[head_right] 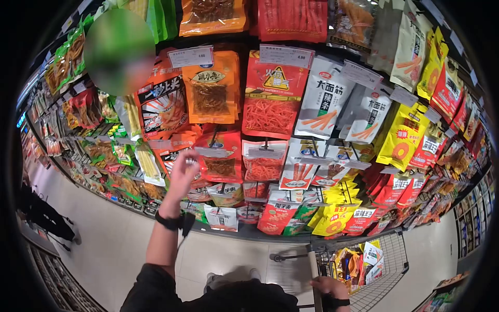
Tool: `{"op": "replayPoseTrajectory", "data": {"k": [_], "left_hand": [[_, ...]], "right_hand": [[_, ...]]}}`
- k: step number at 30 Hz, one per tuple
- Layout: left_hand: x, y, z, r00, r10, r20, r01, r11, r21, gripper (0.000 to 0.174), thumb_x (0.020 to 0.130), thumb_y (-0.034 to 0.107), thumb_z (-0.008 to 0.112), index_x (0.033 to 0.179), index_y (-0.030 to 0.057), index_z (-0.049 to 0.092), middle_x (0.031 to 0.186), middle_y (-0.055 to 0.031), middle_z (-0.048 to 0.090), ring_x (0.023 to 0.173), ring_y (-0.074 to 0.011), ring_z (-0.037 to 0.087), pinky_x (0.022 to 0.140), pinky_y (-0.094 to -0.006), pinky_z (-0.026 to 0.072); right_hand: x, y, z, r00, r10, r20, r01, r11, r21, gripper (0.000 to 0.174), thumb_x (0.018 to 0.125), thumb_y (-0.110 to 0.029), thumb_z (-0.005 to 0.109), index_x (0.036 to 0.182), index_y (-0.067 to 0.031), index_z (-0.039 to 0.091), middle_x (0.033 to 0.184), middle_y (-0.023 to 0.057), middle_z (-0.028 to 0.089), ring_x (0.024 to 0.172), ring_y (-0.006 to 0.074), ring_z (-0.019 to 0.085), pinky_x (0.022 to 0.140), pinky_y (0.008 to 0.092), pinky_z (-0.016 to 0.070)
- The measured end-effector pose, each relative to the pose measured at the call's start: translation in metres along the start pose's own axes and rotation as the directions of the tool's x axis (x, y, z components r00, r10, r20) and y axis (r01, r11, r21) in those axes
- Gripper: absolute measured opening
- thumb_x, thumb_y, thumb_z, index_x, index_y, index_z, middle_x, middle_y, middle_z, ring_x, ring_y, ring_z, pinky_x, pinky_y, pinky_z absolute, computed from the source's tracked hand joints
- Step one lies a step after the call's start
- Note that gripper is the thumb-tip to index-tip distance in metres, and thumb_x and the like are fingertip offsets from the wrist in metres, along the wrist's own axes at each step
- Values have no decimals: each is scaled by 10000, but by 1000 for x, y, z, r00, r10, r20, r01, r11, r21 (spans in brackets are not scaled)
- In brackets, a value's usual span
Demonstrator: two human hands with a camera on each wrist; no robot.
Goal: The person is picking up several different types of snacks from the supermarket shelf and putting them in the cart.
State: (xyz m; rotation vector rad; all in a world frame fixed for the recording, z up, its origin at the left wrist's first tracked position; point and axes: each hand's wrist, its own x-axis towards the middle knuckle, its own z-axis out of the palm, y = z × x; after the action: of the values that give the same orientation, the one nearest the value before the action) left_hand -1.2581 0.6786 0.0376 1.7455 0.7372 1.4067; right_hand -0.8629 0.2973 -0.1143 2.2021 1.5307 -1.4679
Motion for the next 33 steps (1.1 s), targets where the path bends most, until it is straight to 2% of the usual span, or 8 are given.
{"op": "replayPoseTrajectory", "data": {"k": [5, 11, 14, 16, 17, 23, 29, 33], "left_hand": [[70, 2, 11, 996, 85, -3, -85, 995, -50, 336, 802, 115, 625, 1091, 25, 480, 1025, -62, 520, 941, -155, 511, 773, -271, 433], [128, -5, 90, 948, 226, 226, -279, 930, 238, 670, 767, 274, 690, 1262, -13, 340, 1231, -181, 432, 1154, -286, 425, 864, -380, 424], [147, -10, 104, 962, 208, 175, -263, 880, 396, 632, 736, 252, 716, 1155, -78, 376, 1151, -234, 471, 1104, -347, 467, 853, -388, 438], [152, -8, 103, 969, -55, 241, -41, 925, 378, 538, 733, 250, 717, 1054, -64, 420, 1032, -263, 545, 1008, -387, 527, 809, -403, 448], [151, -8, 104, 984, -19, 177, -62, 897, 438, 458, 733, 241, 715, 960, -49, 443, 917, -260, 587, 916, -406, 561, 775, -413, 450], [142, -1, 98, 937, 102, 333, -179, 961, 211, 366, 795, 217, 647, 1039, -35, 540, 988, -178, 621, 925, -287, 593, 786, -358, 453], [112, 40, 81, 877, 50, 477, -1, 995, -104, 318, 860, 167, 561, 1110, -25, 517, 958, -76, 624, 872, -128, 554, 795, -277, 432], [104, 50, 69, 870, 148, 471, -56, 978, -203, 302, 876, 131, 541, 1149, 8, 500, 993, -25, 590, 892, -97, 527, 799, -255, 419]], "right_hand": [[-8, -52, 19, 990, 115, -84, -107, 990, 96, 549, 851, -515, 466, 981, -2, 613, 948, 194, 623, 928, 311, 592, 804, 386, 445], [-16, -111, 39, 970, 146, -196, -95, 964, 249, 556, 809, -536, 517, 860, 10, 606, 808, 169, 626, 796, 296, 613, 719, 384, 460], [-2, -114, 53, 983, 108, -146, -64, 958, 280, 525, 807, -533, 537, 817, -11, 586, 661, 74, 550, 622, 191, 527, 584, 333, 420], [-6, -128, 58, 988, 92, -120, -31, 901, 434, 521, 812, -534, 541, 819, -14, 575, 633, 32, 506, 588, 152, 475, 548, 310, 389], [-1, -126, 65, 987, 68, -144, 2, 901, 434, 515, 817, -524, 547, 833, -10, 572, 632, 27, 502, 578, 141, 474, 542, 298, 399], [9, -143, 76, 998, 11, -66, 23, 875, 484, 537, 819, -530, 547, 940, -8, 594, 653, 58, 543, 596, 145, 555, 547, 285, 454], [13, -160, 77, 998, -61, -15, 62, 906, 420, 573, 825, -556, 516, 954, -3, 595, 637, 75, 558, 596, 165, 588, 559, 293, 468], [16, -166, 78, 999, -45, -19, 49, 927, 372, 562, 842, -552, 487, 950, -13, 600, 672, 90, 580, 609, 177, 584, 566, 302, 462]]}}
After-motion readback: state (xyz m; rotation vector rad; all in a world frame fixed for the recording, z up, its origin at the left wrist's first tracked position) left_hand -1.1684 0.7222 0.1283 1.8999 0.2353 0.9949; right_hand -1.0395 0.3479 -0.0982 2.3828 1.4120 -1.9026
